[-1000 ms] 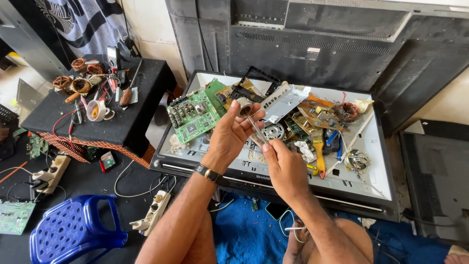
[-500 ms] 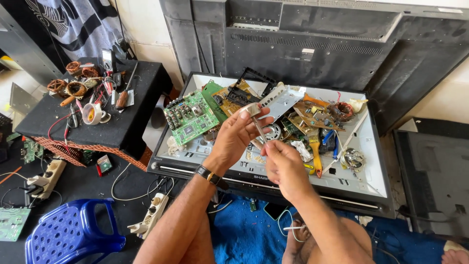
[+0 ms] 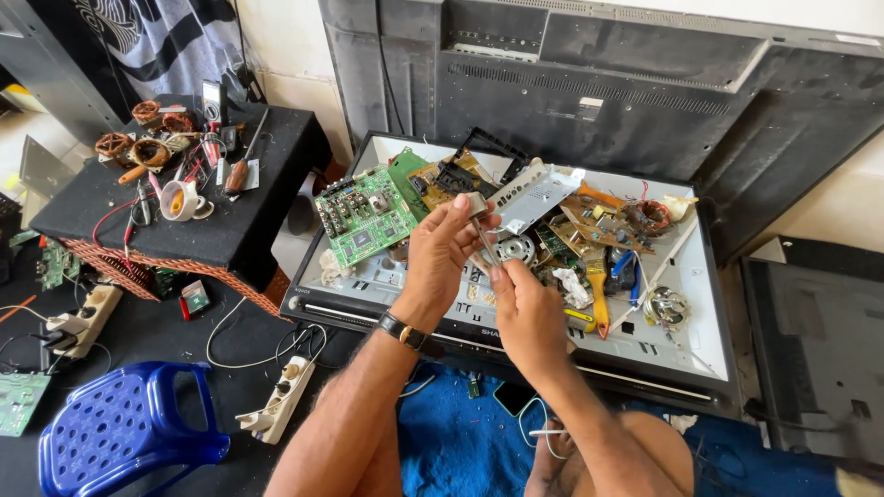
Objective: The person is manipulating internal components of a disassembled television, including circuit boards and wires, using their hands and a screwdriver to repair or disassemble the unit.
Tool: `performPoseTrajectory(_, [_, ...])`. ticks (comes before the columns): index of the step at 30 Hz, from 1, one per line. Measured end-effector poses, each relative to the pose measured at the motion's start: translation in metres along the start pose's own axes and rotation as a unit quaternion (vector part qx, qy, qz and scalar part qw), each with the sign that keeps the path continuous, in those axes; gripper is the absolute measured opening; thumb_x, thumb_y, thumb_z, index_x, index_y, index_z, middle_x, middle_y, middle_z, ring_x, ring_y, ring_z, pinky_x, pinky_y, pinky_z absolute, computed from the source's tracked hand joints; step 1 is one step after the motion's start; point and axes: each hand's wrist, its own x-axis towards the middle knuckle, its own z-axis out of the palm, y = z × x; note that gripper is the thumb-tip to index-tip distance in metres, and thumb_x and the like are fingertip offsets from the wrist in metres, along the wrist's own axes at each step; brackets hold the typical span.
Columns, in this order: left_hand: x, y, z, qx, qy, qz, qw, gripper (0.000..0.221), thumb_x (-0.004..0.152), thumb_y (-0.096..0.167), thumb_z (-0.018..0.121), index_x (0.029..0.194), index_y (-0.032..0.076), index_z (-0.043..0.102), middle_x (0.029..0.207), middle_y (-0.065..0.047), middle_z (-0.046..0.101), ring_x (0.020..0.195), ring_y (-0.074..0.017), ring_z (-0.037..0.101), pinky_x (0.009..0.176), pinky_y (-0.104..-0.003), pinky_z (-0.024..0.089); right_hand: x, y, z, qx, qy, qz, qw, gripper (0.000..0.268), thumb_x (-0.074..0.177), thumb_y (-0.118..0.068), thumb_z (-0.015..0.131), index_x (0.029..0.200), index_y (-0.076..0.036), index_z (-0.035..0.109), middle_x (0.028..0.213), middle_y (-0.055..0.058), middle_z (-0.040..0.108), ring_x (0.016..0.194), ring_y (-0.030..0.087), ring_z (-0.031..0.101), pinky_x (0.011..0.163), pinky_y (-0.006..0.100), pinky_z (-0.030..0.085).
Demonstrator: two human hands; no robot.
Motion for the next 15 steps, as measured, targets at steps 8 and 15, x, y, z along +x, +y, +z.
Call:
performPoseTrajectory(8, [-0.006,0.007,0.019,-0.065,-0.052,0.031,0.996,0.047,0.097,0.029,0.070,0.126,-0.007,0.061,0.114,-0.029,0.071,0.101,-0.0374,0.074,0.086,-0.044,0.064,0.006,0.000,-0.016,0.588,-0.208,0.159,0.765,0.027,0.108,-0.025,0.051,0.093,-0.003,0.055,0.046,-0.009,0.021,0.029,0.002,0.027,0.029,0.020,0.027])
performPoseTrajectory(15, [0.003,-0.009,0.010,0.033,0.030,0.027,0.999,0.048,0.094,0.024,0.074,0.124,-0.010,0.060,0.111,-0.028,0.072,0.096,-0.0360,0.075,0.085,-0.044,0.063,0.006,0.018,0.003,-0.042,0.007,-0.116,0.992,0.025,0.109,-0.017,0.050,0.097,-0.003,0.066,0.052,0.000,0.052,0.033,0.011,0.042,0.035,0.023,0.031])
